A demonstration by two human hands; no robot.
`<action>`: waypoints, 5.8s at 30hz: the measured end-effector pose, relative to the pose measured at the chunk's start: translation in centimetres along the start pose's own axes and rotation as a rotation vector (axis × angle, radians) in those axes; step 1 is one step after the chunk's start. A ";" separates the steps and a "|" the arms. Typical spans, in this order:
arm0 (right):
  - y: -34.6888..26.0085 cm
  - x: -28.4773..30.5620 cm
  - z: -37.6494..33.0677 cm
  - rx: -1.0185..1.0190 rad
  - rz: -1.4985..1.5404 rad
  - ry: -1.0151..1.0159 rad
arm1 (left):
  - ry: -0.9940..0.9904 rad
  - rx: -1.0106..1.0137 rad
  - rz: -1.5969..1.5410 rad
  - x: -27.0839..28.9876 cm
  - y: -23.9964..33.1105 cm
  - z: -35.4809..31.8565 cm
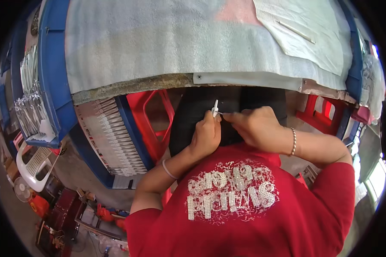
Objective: Assembling small plastic components by inserting a thin metal needle using a precision tool.
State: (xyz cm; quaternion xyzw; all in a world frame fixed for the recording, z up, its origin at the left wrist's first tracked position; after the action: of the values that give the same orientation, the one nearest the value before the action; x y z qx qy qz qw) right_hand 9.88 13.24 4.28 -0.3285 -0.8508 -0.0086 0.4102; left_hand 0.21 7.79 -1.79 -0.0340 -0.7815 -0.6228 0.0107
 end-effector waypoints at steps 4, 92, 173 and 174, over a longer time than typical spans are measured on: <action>2.8 -3.1 0.3 -0.256 1.465 0.078 | -0.005 0.041 0.072 -0.1 -0.3 0.1; -0.9 4.9 -5.3 0.047 0.316 0.596 | 0.018 0.235 -0.447 0.0 -1.5 -0.4; 0.6 3.5 0.0 0.052 0.241 0.393 | 0.143 -0.133 -0.081 1.2 0.1 0.4; 1.6 2.5 1.1 -0.018 0.751 0.341 | 0.128 -0.114 -0.058 1.1 -0.1 0.5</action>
State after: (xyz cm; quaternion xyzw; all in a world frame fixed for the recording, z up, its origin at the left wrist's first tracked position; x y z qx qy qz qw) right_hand 8.88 16.21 4.92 -0.6136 -0.5915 0.0801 0.5169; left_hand -0.86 8.30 -1.95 0.0280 -0.7433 -0.6672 0.0407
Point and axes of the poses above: each hand's wrist, its own z-axis towards the middle knuckle, its own x-axis out of the back of the hand, y = z × x, the point moved 8 cm from there along z, towards the middle knuckle, and after that the axes turned 10 degrees about -z, right-handed, at the moved point
